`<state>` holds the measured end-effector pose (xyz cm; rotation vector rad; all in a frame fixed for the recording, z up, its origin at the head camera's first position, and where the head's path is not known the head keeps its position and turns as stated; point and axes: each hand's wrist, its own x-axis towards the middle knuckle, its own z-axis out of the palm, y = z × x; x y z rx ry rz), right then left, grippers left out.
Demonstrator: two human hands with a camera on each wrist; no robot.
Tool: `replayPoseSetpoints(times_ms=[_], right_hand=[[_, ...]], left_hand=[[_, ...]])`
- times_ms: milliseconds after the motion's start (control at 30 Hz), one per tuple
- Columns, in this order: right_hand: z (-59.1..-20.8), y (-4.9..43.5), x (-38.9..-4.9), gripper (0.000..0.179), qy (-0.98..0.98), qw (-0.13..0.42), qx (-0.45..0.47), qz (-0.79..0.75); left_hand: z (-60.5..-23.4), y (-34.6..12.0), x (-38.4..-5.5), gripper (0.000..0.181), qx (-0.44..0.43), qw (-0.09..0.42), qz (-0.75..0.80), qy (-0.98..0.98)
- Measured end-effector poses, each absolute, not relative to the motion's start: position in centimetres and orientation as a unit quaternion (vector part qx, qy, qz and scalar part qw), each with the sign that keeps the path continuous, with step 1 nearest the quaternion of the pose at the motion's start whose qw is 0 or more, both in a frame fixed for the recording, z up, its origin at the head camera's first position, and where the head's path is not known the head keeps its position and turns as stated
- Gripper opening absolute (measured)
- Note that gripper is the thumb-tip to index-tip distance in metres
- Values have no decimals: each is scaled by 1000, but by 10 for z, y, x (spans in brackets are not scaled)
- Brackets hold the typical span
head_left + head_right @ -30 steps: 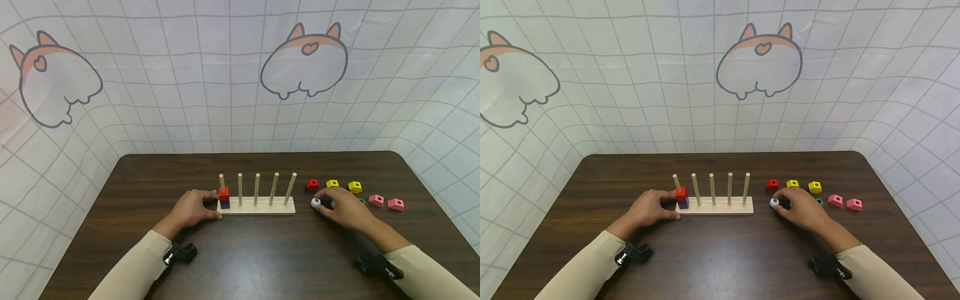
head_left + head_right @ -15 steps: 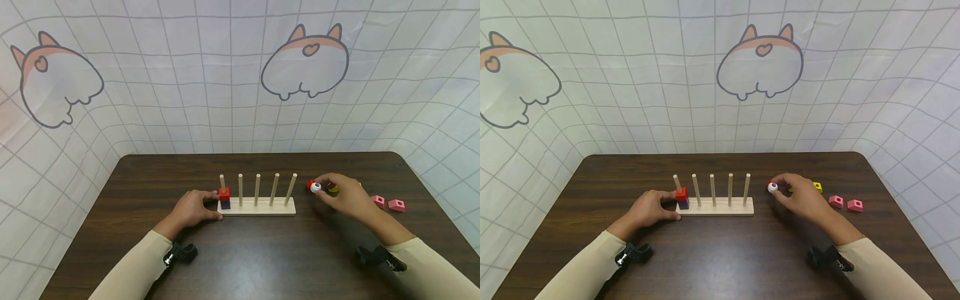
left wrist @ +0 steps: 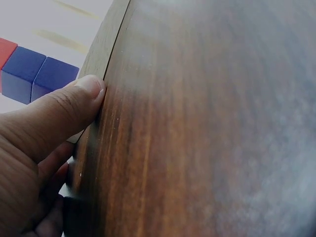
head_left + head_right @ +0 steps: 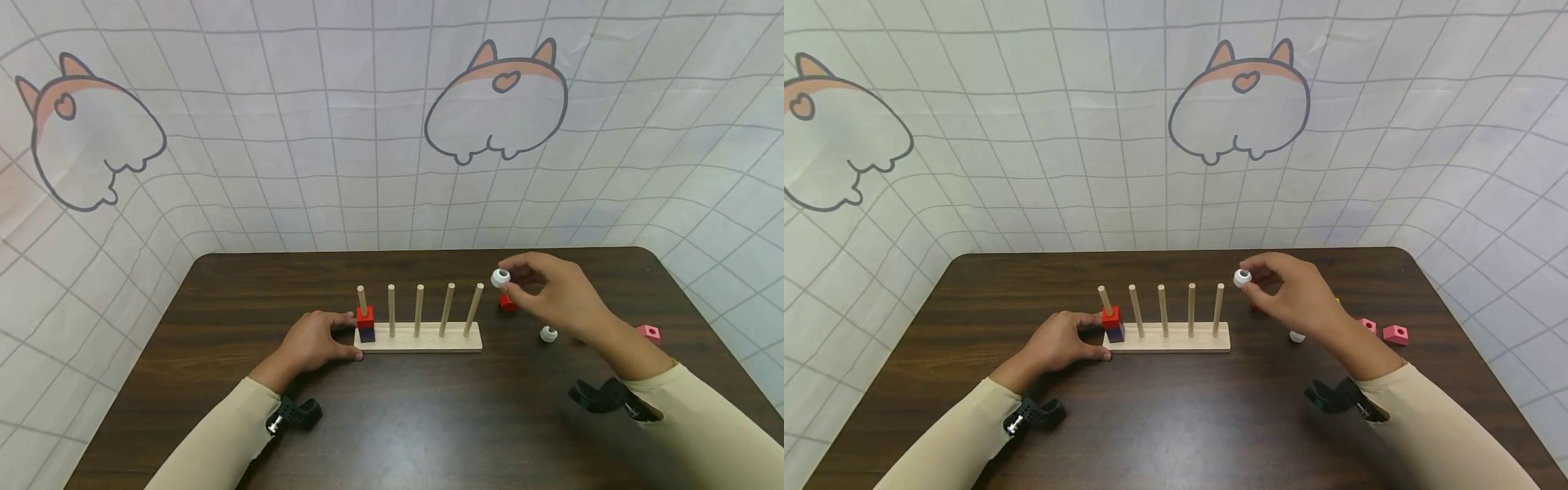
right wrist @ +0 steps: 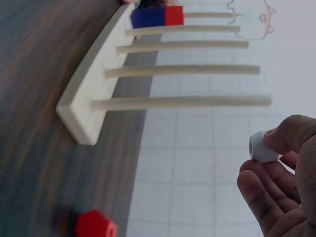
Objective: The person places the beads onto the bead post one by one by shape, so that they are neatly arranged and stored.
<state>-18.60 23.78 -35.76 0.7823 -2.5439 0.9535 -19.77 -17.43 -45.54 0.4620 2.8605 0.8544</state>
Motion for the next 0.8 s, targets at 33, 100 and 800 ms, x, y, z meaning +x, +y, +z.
replayPoseSetpoints(times_ms=[33, 100, 800], right_hand=[[-355, 235, -186, 31, -888, 157, 275, 335], [-349, 230, -187, 31, -885, 156, 280, 337], [-327, 184, -190, 29, -864, 116, 309, 380]], left_hand=[[-455, -174, -198, 58, 153, 60, 283, 945], [-455, -174, -198, 58, 154, 60, 284, 945], [-455, -175, -196, 58, 147, 63, 292, 943]])
